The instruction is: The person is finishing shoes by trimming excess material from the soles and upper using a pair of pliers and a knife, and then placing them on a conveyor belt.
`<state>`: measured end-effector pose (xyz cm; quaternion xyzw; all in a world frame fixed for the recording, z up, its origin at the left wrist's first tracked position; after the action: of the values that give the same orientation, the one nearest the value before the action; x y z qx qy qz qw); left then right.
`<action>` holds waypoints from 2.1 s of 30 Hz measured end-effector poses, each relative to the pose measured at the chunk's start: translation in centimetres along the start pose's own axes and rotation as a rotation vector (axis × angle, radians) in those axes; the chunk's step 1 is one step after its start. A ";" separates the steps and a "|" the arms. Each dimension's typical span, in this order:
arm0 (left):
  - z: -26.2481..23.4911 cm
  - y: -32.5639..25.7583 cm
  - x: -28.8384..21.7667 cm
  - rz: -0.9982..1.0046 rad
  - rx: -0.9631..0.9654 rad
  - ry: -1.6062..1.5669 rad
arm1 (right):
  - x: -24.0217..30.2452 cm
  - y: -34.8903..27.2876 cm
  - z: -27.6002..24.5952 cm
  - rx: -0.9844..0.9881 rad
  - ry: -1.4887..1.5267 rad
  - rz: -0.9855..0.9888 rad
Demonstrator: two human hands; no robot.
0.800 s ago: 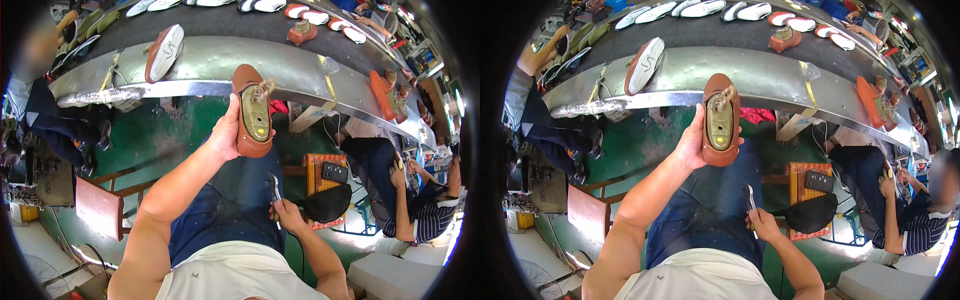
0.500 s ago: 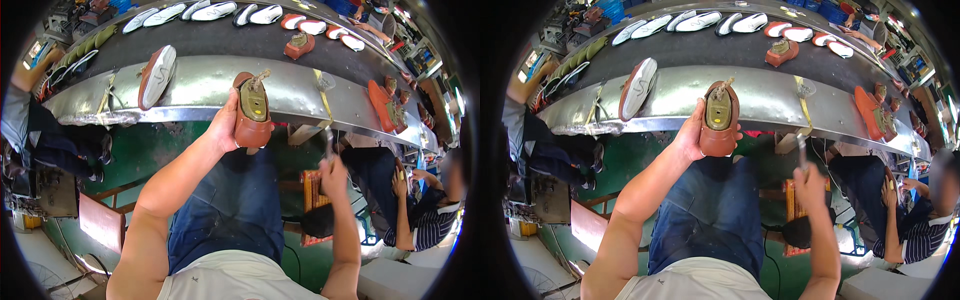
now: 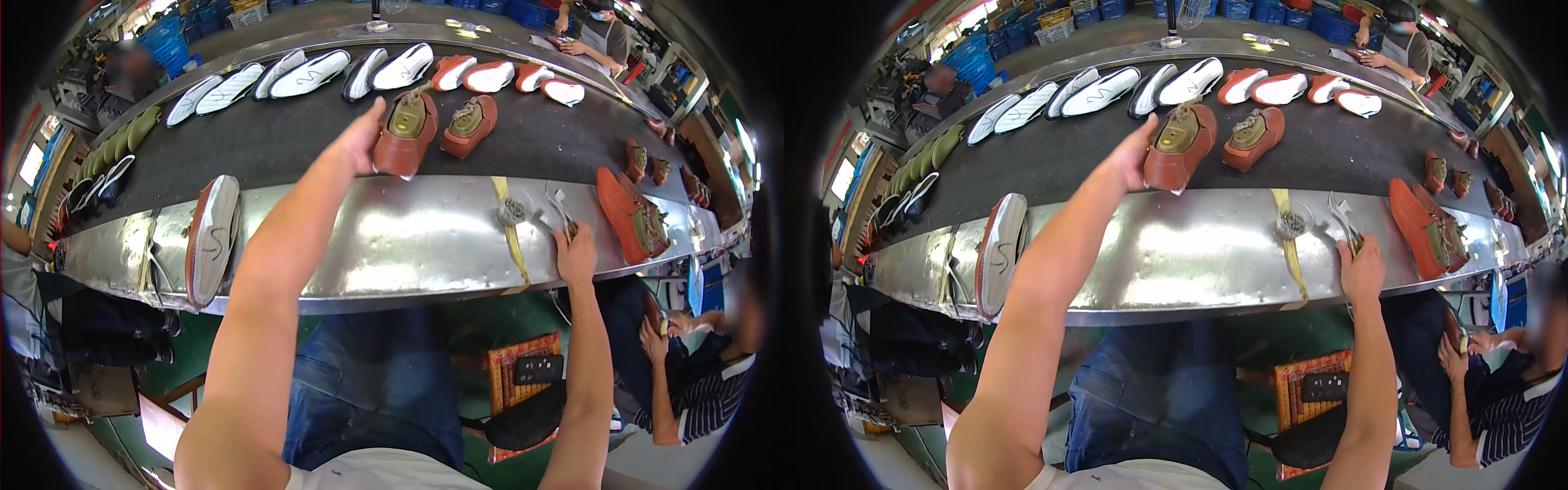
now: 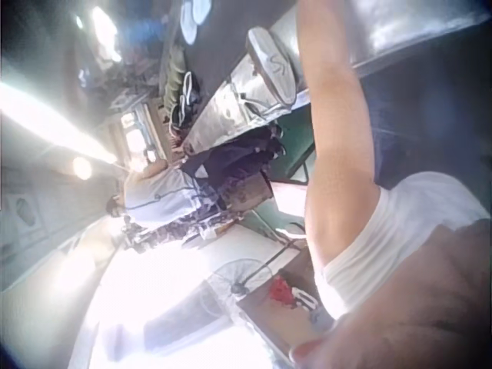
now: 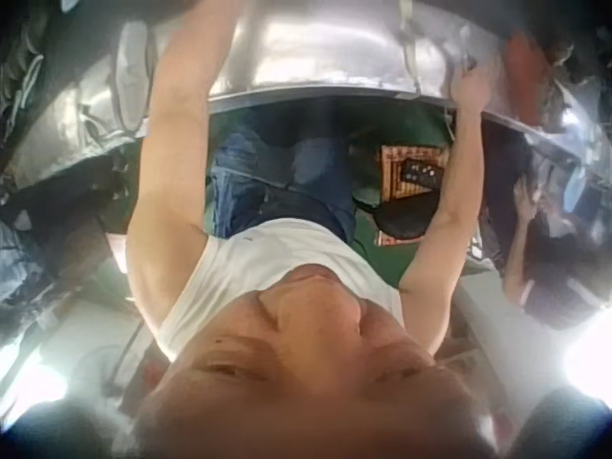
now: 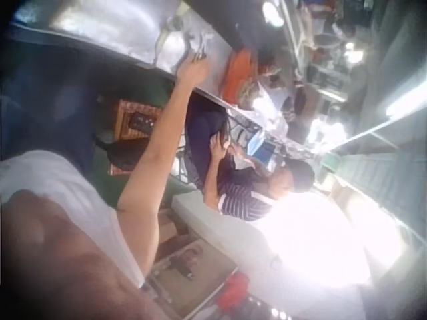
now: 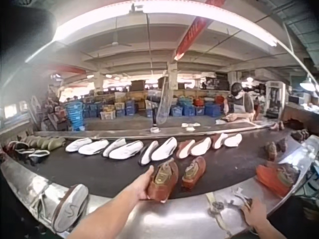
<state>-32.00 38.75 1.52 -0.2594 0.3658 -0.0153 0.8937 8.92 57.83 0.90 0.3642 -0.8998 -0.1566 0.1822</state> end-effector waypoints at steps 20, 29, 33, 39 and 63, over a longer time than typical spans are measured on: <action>-14.4 13.1 -15.7 0.295 -1.015 1.366 | -0.4 1.3 1.5 0.032 0.077 0.089; -14.0 18.3 -19.2 0.111 -1.111 1.342 | 0.4 0.6 1.8 0.016 0.060 0.126; -14.2 17.8 -19.3 0.231 -1.075 1.315 | 0.8 0.5 2.4 0.043 0.098 0.178; -11.5 7.9 -16.5 0.080 -1.011 1.666 | 1.3 0.8 1.3 0.014 0.104 0.137; -3.3 -24.1 2.9 0.126 -0.788 1.859 | 6.8 -4.2 -1.4 -0.255 0.120 -0.160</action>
<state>-28.14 15.75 9.11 -0.4015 0.9089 -0.0420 0.1043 7.52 49.92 1.88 0.4173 -0.8282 -0.2615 0.2675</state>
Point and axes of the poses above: each hand's wrist, its own y-axis towards the middle knuckle, its own z-axis out of the palm, x = y × z, the point moved 10 cm from there along y, towards the middle knuckle, and after that the axes turned 9 degrees about -z, right-handed, at the moved point
